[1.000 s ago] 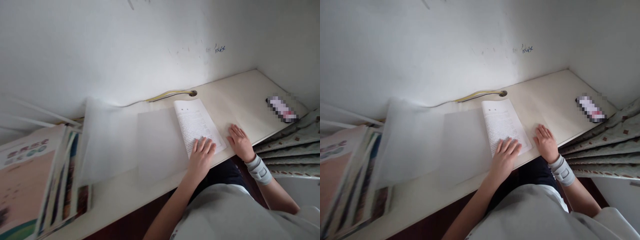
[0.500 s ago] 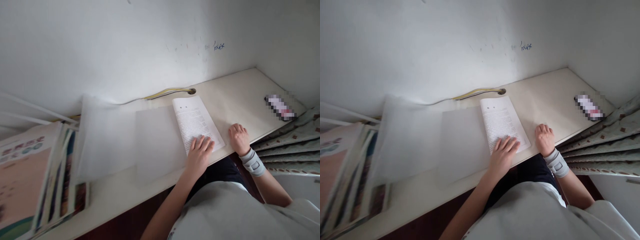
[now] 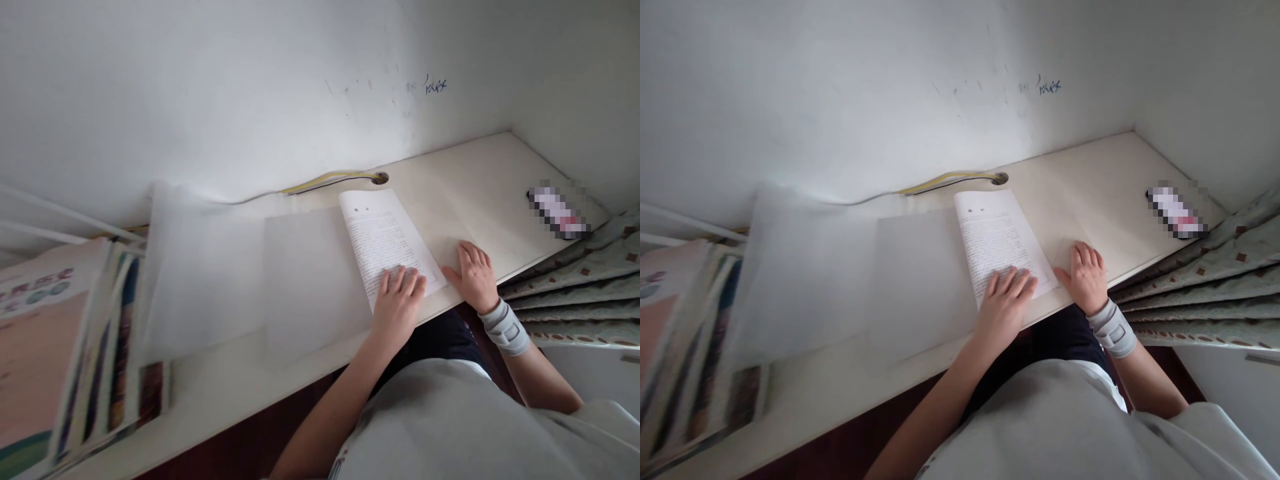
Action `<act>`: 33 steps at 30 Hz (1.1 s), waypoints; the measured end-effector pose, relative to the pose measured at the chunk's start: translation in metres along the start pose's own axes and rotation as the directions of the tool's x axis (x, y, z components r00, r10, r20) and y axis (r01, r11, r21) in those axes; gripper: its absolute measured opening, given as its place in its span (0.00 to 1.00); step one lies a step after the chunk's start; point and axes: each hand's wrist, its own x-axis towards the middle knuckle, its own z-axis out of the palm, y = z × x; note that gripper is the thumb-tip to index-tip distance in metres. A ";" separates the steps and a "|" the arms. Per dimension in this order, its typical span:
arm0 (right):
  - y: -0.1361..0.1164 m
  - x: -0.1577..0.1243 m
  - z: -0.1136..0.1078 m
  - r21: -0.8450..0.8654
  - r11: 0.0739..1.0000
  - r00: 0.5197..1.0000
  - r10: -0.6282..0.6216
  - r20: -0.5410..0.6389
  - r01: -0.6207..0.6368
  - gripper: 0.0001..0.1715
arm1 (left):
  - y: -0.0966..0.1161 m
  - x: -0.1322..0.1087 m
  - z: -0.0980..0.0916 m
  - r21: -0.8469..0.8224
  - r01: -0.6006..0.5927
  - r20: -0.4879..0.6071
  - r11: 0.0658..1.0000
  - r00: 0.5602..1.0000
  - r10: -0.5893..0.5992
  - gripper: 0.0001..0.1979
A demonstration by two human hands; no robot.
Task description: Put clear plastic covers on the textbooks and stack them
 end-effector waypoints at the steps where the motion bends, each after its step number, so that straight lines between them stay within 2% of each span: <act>1: 0.000 -0.001 0.002 0.006 1.000 1.000 -0.012 -0.005 0.012 0.28 | 0.000 0.000 0.000 -0.001 0.000 -0.003 1.000 1.000 0.000 0.18; 3: -0.001 -0.003 0.004 0.016 1.000 1.000 -0.012 0.003 0.012 0.31 | -0.001 -0.001 0.001 -0.002 0.001 -0.011 1.000 1.000 -0.001 0.18; 13: -0.011 -0.003 -0.001 0.082 0.997 1.000 -0.005 0.030 0.002 0.23 | -0.001 -0.001 0.001 -0.021 0.007 -0.005 1.000 1.000 -0.007 0.18; 18: -0.003 0.000 -0.003 0.179 0.984 0.999 0.021 0.033 -0.027 0.23 | -0.001 -0.001 -0.001 -0.032 0.006 0.001 0.999 1.000 -0.006 0.19; 23: 0.005 0.003 -0.003 0.296 0.953 0.998 0.051 0.032 -0.059 0.24 | 0.009 0.009 -0.004 0.007 0.044 0.014 0.999 0.999 -0.044 0.17; 28: 0.003 0.003 -0.003 0.296 0.954 0.999 0.049 0.019 -0.053 0.24 | 0.019 0.018 -0.005 -0.007 0.042 0.000 0.999 0.999 -0.042 0.17; 33: 0.000 0.003 0.000 0.233 0.972 0.999 0.042 0.017 -0.045 0.24 | 0.023 0.011 -0.006 -0.023 0.002 -0.007 1.000 1.000 -0.002 0.17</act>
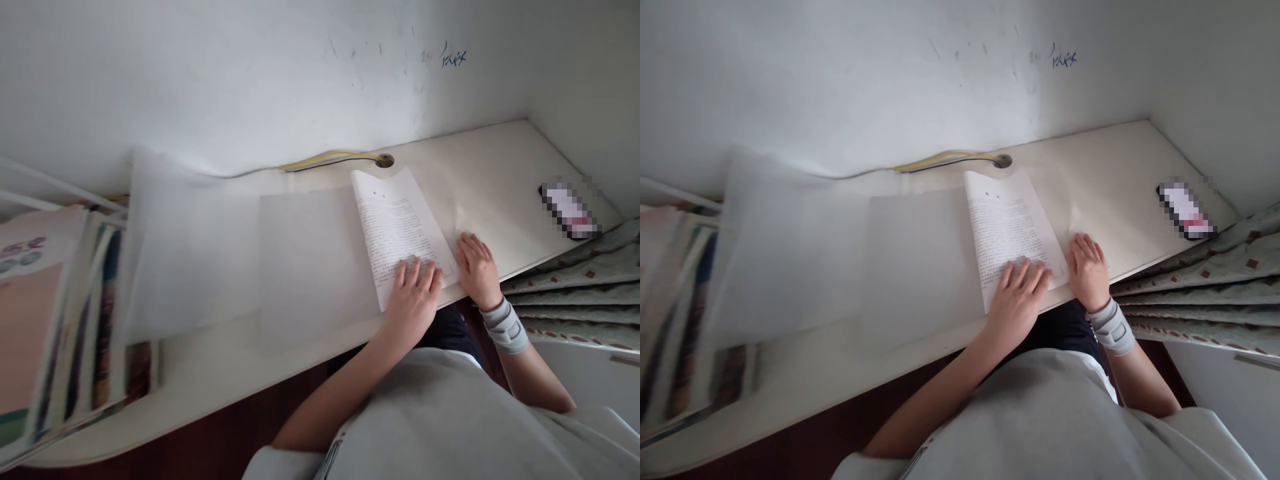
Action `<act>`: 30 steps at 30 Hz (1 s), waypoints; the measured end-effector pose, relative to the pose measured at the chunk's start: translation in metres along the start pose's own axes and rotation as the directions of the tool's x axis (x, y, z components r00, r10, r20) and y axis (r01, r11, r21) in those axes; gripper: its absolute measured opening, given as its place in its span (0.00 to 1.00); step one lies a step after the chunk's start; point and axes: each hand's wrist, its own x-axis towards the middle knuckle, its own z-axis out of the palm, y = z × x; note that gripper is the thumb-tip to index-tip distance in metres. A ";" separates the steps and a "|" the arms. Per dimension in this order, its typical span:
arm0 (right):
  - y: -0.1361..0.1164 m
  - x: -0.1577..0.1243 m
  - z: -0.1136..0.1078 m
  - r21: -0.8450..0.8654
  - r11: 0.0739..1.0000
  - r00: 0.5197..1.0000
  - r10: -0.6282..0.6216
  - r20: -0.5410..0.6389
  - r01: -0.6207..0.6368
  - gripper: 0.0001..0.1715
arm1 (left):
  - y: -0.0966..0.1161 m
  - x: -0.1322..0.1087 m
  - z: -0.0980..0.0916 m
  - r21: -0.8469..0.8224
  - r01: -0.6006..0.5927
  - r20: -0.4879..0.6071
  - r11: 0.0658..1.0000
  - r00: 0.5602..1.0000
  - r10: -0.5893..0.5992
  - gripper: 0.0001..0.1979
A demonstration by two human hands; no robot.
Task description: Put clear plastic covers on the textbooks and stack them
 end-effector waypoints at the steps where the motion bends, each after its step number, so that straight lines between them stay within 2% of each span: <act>1: 0.000 0.000 0.001 -0.020 1.000 1.000 0.001 0.001 -0.001 0.24 | 0.000 -0.002 -0.001 0.005 -0.005 -0.008 1.000 1.000 0.005 0.16; 6: -0.002 -0.001 0.001 -0.088 0.996 1.000 -0.009 0.010 0.010 0.25 | 0.002 -0.004 -0.002 0.025 -0.012 -0.021 1.000 1.000 0.013 0.16; 11: 0.001 -0.003 0.002 -0.116 0.992 0.999 -0.037 0.026 0.040 0.26 | 0.009 0.003 0.004 0.026 -0.003 0.003 1.000 1.000 0.003 0.15; 17: 0.000 -0.004 0.000 -0.174 0.982 0.996 -0.068 0.051 0.076 0.28 | 0.010 0.005 0.009 0.036 -0.034 -0.019 0.999 0.999 0.034 0.15; 23: -0.012 0.024 0.001 -0.301 0.941 0.981 -0.114 0.157 0.158 0.31 | 0.012 -0.001 0.005 0.030 -0.082 0.022 0.996 0.996 0.082 0.15; 25: -0.016 0.037 0.002 -0.302 0.933 0.969 -0.140 0.202 0.198 0.29 | 0.005 0.002 -0.001 -0.017 -0.128 0.084 0.992 0.988 0.129 0.15; 27: -0.018 0.045 0.004 -0.302 0.931 0.962 -0.137 0.237 0.207 0.28 | -0.013 0.016 -0.009 -0.114 -0.212 0.179 0.971 0.957 0.230 0.15; 29: -0.021 0.049 0.006 -0.312 0.930 0.960 -0.115 0.254 0.194 0.28 | -0.038 0.042 -0.015 -0.197 -0.256 0.260 0.946 0.917 0.302 0.15; 30: -0.022 0.049 0.007 -0.322 0.929 0.962 -0.103 0.253 0.184 0.28 | -0.052 0.060 -0.016 -0.169 -0.209 0.259 0.963 0.933 0.249 0.16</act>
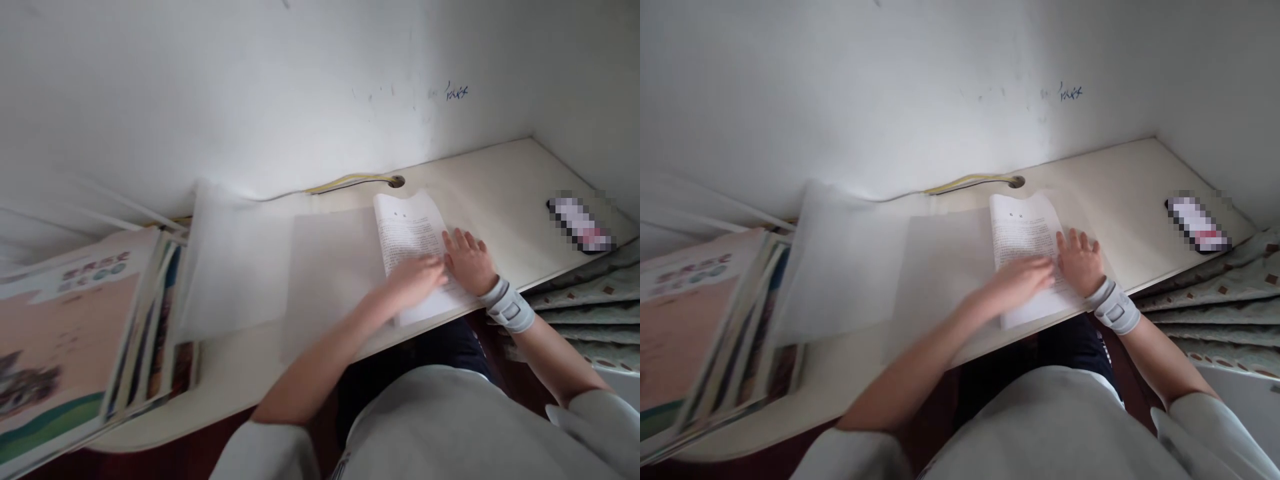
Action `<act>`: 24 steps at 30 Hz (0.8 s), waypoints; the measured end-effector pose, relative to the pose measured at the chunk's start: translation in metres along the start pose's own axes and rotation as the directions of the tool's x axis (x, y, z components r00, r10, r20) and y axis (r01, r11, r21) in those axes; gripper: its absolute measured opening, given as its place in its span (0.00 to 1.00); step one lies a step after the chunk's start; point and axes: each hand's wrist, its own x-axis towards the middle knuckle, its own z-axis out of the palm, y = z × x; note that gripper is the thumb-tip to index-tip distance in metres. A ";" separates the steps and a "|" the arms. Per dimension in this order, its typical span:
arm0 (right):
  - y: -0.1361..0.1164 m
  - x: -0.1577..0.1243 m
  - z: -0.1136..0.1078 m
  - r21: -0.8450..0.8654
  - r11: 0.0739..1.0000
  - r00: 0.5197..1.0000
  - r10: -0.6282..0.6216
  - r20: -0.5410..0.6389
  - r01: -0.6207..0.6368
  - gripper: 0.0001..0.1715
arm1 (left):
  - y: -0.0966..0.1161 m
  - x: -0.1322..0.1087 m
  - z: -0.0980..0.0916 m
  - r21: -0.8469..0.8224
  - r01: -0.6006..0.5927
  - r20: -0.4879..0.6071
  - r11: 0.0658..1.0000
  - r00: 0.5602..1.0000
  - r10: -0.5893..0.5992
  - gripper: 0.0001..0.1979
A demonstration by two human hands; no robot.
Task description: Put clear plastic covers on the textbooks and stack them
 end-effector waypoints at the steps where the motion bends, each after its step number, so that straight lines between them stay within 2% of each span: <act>1: -0.001 0.000 0.000 -0.009 1.000 1.000 0.010 -0.003 -0.010 0.28 | -0.018 0.014 -0.006 0.044 0.084 -0.050 0.995 0.995 -0.082 0.17; 3: -0.003 0.000 0.001 -0.030 0.999 1.000 0.013 -0.015 -0.014 0.28 | -0.050 0.044 -0.015 0.099 0.281 -0.141 0.955 0.954 -0.266 0.19; 5: -0.004 0.002 0.000 -0.051 0.999 1.000 0.005 -0.015 -0.006 0.29 | -0.074 0.070 -0.016 0.128 0.360 -0.076 0.924 0.933 -0.353 0.25; 8: -0.006 0.011 -0.004 -0.081 0.997 0.999 0.009 0.030 -0.007 0.31 | -0.089 0.090 -0.008 0.156 0.388 0.086 0.908 0.911 -0.404 0.32; 11: -0.009 0.028 -0.013 -0.116 0.993 0.994 0.027 0.110 -0.014 0.32 | -0.089 0.090 0.003 0.152 0.392 0.178 0.907 0.892 -0.415 0.35; 17: -0.017 0.062 -0.024 -0.128 0.990 0.965 0.086 0.247 -0.056 0.29 | -0.085 0.076 0.007 0.144 0.365 0.186 0.920 0.903 -0.387 0.36; 24: -0.021 0.067 -0.019 -0.114 0.989 0.972 0.115 0.207 -0.092 0.30 | -0.085 0.070 -0.006 0.145 0.308 0.226 0.940 0.915 -0.335 0.37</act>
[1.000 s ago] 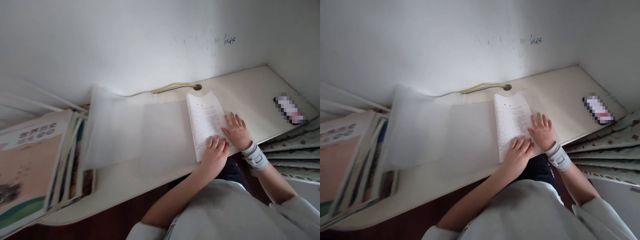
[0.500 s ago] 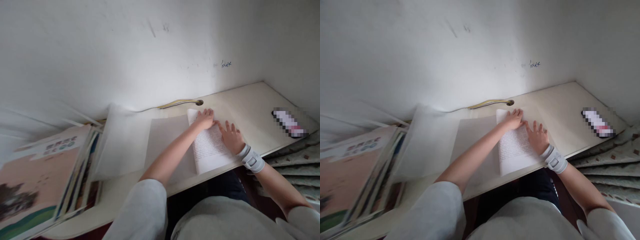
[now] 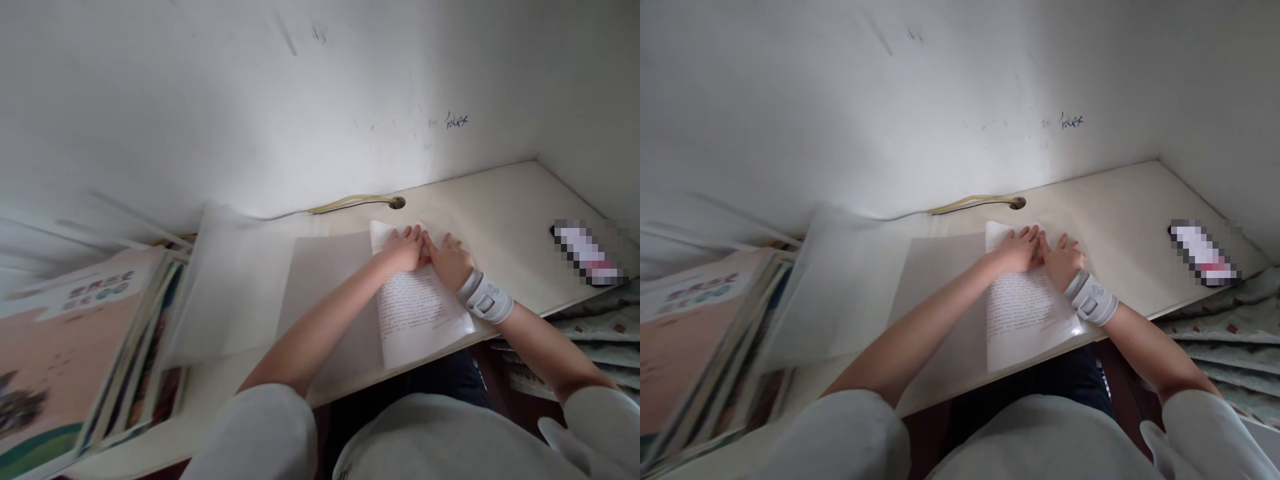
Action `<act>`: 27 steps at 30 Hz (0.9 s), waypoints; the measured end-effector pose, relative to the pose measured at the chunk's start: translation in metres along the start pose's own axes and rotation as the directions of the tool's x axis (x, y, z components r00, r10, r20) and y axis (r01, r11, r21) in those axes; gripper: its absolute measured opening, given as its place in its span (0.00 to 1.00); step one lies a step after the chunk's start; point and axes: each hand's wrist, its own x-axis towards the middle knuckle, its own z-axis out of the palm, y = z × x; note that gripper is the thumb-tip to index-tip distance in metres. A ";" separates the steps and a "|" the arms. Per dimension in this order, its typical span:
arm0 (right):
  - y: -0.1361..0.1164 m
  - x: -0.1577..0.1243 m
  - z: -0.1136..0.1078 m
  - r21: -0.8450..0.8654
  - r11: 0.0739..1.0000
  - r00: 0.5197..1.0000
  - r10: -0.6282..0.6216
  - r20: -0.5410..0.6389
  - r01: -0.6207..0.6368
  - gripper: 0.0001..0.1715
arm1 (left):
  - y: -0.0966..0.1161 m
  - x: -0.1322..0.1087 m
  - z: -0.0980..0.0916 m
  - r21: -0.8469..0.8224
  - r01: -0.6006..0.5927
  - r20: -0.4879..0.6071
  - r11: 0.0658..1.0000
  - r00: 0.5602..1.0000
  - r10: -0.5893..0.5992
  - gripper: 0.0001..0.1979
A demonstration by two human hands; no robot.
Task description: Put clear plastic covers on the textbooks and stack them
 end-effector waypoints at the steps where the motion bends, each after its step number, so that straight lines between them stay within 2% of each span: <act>1: 0.001 0.000 0.000 -0.001 1.000 1.000 0.000 -0.002 0.000 0.30 | -0.001 0.000 -0.002 0.001 -0.012 -0.009 1.000 1.000 0.012 0.37; 5: 0.011 0.000 -0.002 -0.027 0.999 0.999 -0.030 -0.045 0.029 0.31 | -0.002 0.001 -0.005 -0.011 -0.058 -0.058 0.998 0.997 0.057 0.38; 10: 0.013 -0.006 -0.002 -0.053 0.998 0.995 -0.048 -0.082 0.044 0.33 | 0.000 0.015 -0.001 -0.006 -0.065 -0.126 0.998 0.990 0.064 0.38; 14: 0.011 -0.012 -0.002 -0.004 0.993 0.990 -0.121 -0.068 0.121 0.35 | -0.003 0.018 -0.002 -0.010 -0.038 -0.050 0.999 0.998 0.037 0.38; 17: 0.026 -0.019 0.004 0.083 0.972 0.975 -0.216 -0.061 0.220 0.40 | -0.007 -0.007 -0.011 -0.005 -0.003 -0.013 1.000 1.000 0.002 0.40; 19: 0.044 -0.026 0.012 0.117 0.960 0.966 -0.247 -0.081 0.255 0.40 | -0.006 -0.037 -0.015 0.010 0.005 -0.028 1.000 1.000 -0.005 0.39; 21: 0.067 -0.037 0.024 0.134 0.961 0.966 -0.226 -0.122 0.242 0.40 | -0.002 -0.071 -0.014 -0.018 0.029 -0.049 0.999 0.998 -0.029 0.37; 24: 0.094 -0.056 0.044 0.199 0.960 0.967 -0.159 -0.198 0.198 0.41 | 0.010 -0.111 0.000 -0.129 0.092 -0.103 0.987 0.989 -0.105 0.37; 27: 0.106 -0.072 0.059 0.302 0.922 0.949 -0.159 -0.271 0.241 0.42 | 0.025 -0.120 0.021 -0.233 0.119 -0.149 0.965 0.976 -0.156 0.35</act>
